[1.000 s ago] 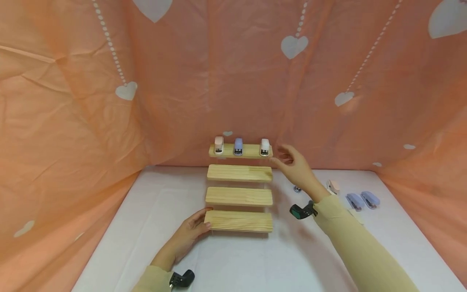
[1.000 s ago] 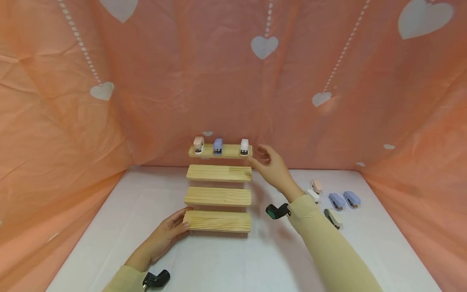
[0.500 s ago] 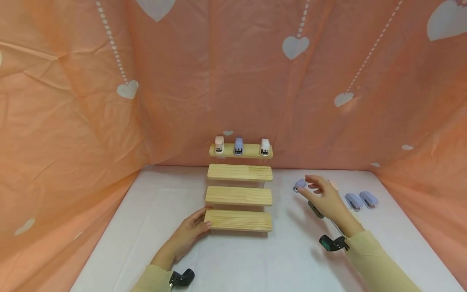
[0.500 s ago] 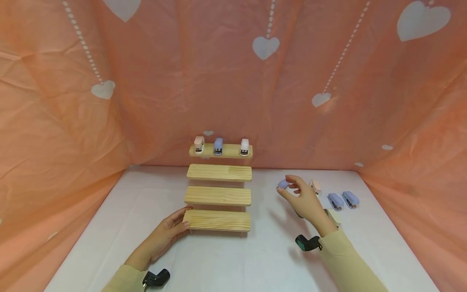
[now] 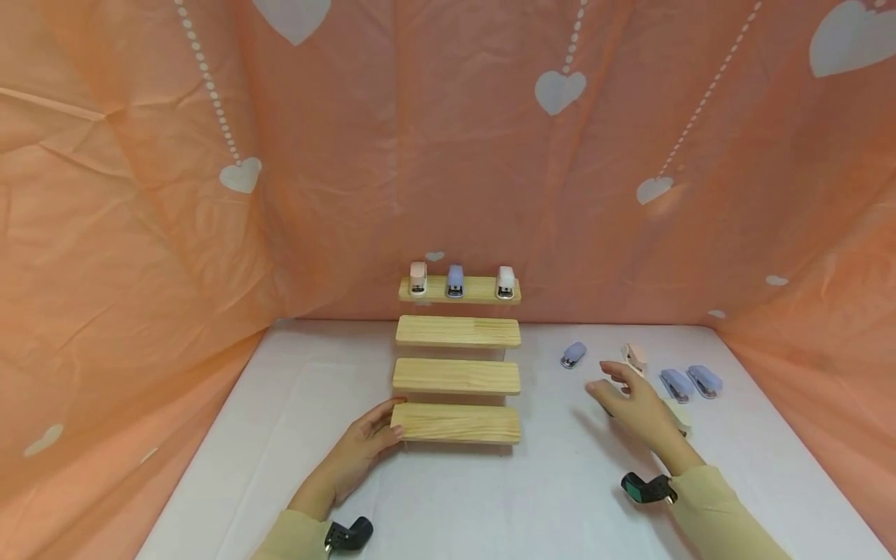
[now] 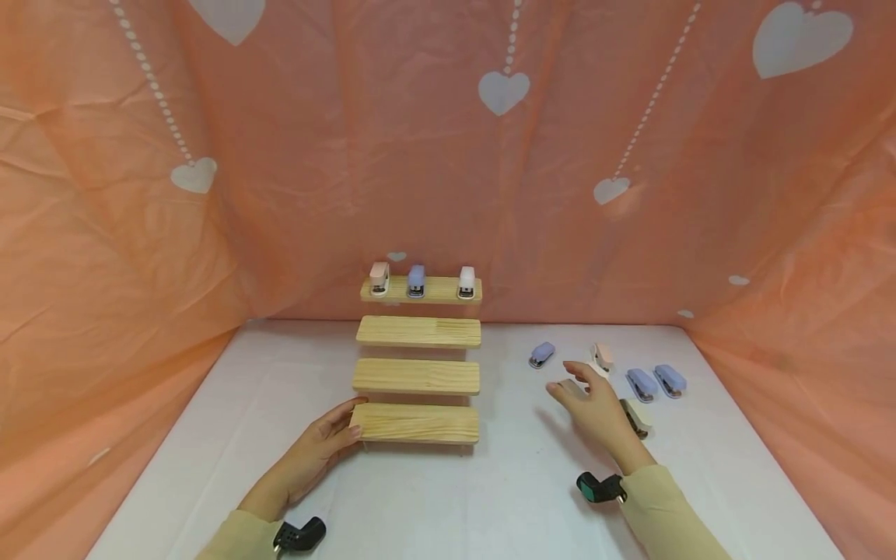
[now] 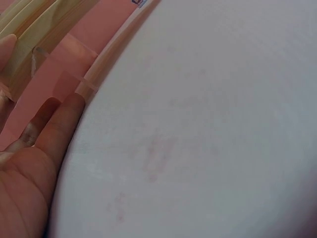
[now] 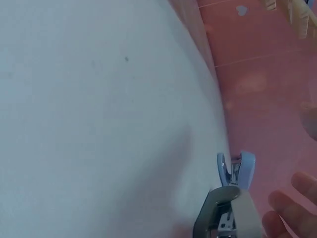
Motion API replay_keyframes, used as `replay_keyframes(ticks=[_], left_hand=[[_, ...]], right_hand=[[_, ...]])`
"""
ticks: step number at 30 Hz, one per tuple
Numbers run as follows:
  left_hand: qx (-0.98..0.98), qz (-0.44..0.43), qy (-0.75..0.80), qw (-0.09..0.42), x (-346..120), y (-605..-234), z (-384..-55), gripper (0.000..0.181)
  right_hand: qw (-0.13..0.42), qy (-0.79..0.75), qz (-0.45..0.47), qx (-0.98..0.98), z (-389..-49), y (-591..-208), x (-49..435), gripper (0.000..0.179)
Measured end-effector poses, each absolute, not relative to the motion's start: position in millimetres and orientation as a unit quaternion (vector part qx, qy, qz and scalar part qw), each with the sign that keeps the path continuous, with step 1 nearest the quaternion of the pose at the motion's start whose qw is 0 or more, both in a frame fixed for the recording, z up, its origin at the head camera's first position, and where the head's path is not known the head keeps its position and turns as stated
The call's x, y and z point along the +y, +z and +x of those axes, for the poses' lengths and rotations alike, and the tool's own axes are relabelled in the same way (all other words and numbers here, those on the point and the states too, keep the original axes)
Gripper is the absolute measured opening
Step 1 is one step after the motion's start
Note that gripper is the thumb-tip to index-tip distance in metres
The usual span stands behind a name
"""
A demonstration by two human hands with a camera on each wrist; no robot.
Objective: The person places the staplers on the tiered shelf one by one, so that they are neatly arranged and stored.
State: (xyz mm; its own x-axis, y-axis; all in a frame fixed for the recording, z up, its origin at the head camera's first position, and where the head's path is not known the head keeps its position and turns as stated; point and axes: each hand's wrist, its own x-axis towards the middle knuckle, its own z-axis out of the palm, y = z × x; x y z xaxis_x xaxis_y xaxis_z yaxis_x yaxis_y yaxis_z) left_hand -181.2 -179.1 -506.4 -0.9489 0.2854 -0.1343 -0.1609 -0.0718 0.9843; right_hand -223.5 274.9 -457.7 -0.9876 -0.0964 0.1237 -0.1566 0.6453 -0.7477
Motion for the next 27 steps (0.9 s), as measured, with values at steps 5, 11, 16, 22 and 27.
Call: replay_keyframes(ticks=[5,11,16,22,27], left_hand=[[0.664,0.048,0.730,0.152,-178,-507,-182,0.065],[0.666,0.051,0.729,0.149,-179,-509,-183,0.066],[0.666,0.050,0.729,0.152,-179,-510,-183,0.068],[0.658,0.054,0.735,0.155,-179,-509,-182,0.066],[0.656,0.052,0.737,0.157,-180,-508,-182,0.066]], right_hand=[[0.034,0.404,0.066,-0.912,-225,-462,278,0.069],[0.040,0.396,0.071,-0.915,-228,-467,279,0.067],[0.034,0.384,0.062,-0.921,-227,-469,278,0.067],[0.023,0.364,0.046,-0.930,-226,-469,276,0.071],[0.020,0.352,0.051,-0.935,-225,-469,275,0.069]])
